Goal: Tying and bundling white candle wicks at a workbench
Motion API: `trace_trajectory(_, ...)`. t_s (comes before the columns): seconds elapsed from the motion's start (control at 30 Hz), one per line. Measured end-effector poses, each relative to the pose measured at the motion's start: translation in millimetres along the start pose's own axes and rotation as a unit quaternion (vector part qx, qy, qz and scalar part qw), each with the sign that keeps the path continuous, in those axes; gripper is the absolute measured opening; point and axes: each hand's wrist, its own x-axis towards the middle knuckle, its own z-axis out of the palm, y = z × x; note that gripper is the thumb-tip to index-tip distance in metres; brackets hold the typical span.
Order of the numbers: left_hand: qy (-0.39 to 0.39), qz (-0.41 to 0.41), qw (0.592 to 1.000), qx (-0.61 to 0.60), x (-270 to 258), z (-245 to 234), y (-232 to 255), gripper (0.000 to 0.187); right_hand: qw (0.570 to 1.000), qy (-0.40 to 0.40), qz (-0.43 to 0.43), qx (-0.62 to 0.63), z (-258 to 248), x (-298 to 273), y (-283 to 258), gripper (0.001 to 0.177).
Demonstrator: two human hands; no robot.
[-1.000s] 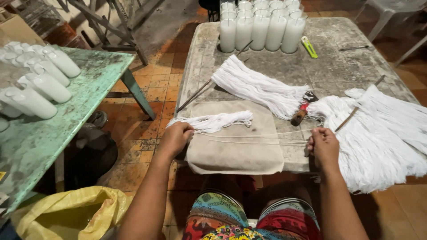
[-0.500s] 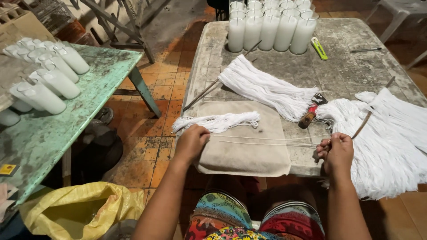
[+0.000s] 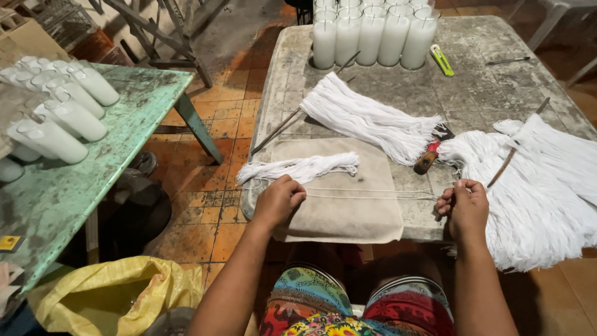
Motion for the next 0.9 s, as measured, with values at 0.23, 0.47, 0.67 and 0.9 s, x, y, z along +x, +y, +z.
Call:
trace_trajectory(0.23, 0.103, 0.087, 0.986, 0.099, 5, 29, -14, 0.009, 0.999, -0.036, -0.005, 0.031, 0, -9, -9, 0.008)
trace_trajectory(0.47, 0.093, -0.003, 0.993, 0.070, -10, -11, -10, 0.012, 0.940, -0.133, 0.104, 0.296, -31, -8, -40, 0.033)
trace_trajectory(0.67, 0.169, 0.083, 0.980, 0.067, -30, -38, -25, 0.009, 0.997, -0.002, -0.082, 0.005, 15, -52, -78, 0.047)
trace_trajectory(0.9, 0.121, 0.049, 0.960, 0.246, -24, -24, -36, 0.017, 0.987, 0.032, -0.158, -0.009, 58, -81, -74, 0.056)
